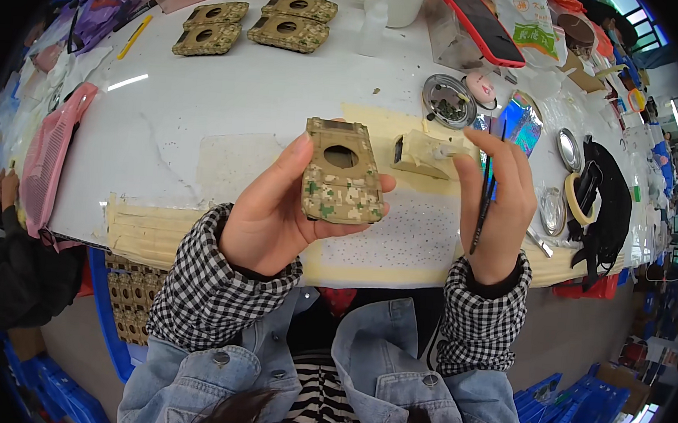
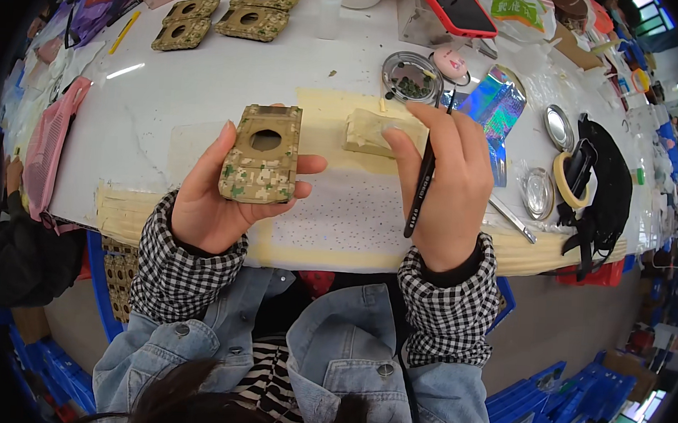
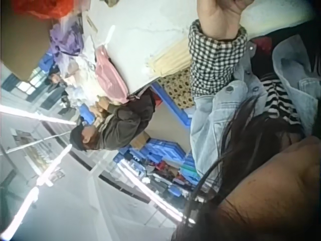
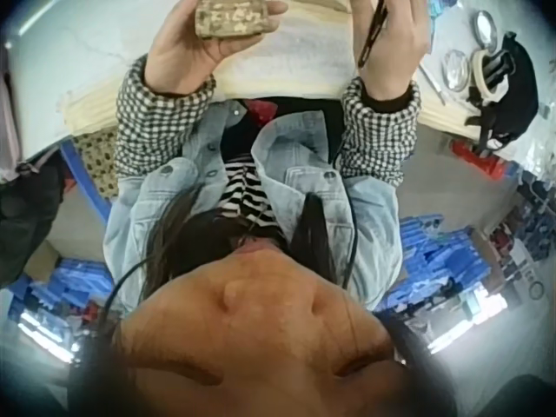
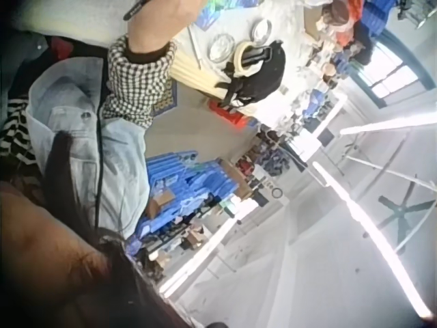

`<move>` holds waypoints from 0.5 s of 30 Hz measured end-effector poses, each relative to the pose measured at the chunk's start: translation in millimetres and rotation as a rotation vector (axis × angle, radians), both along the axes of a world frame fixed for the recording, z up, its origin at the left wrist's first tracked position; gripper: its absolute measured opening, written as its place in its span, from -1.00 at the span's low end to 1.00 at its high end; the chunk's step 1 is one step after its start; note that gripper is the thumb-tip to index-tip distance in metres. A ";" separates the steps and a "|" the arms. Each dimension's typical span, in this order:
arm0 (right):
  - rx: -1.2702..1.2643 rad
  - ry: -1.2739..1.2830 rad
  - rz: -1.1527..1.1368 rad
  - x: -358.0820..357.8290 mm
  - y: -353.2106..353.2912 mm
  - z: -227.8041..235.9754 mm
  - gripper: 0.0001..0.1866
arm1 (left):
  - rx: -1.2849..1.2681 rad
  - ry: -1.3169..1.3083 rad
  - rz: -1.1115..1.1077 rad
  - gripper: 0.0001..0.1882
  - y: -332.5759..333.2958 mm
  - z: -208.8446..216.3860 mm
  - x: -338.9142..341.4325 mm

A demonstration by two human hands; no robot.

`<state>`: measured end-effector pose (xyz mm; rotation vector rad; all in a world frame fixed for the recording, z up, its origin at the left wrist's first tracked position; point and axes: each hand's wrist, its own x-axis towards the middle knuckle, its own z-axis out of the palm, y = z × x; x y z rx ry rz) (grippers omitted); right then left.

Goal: Using a brush and tweezers to apply fine details to a camouflage-patterned miniature tank turret.

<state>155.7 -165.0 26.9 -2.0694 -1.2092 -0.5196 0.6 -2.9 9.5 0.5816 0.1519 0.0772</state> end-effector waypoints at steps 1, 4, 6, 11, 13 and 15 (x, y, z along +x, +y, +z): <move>0.013 0.035 0.034 -1.5 -4.8 4.6 -0.72 | -0.006 0.000 0.007 -0.40 0.1 -0.7 -0.7; 0.091 0.252 0.144 -11.6 -28.7 6.3 -0.54 | -0.005 0.013 0.014 -0.41 -1.8 1.9 -0.2; 0.077 0.437 0.188 -25.2 -43.0 11.1 -0.55 | -0.014 0.028 0.025 -0.41 -4.1 3.2 0.0; 0.042 0.860 0.276 -28.8 -68.9 -17.2 -0.77 | -0.045 0.034 0.017 -0.39 -4.5 3.5 -0.2; 0.109 0.949 0.275 -30.8 -71.4 -26.7 -0.81 | -0.041 0.030 0.013 -0.38 -4.4 3.0 0.7; 0.181 1.017 0.256 -36.5 -67.4 -31.7 -0.82 | -0.041 0.022 0.013 -0.37 -3.2 2.8 1.0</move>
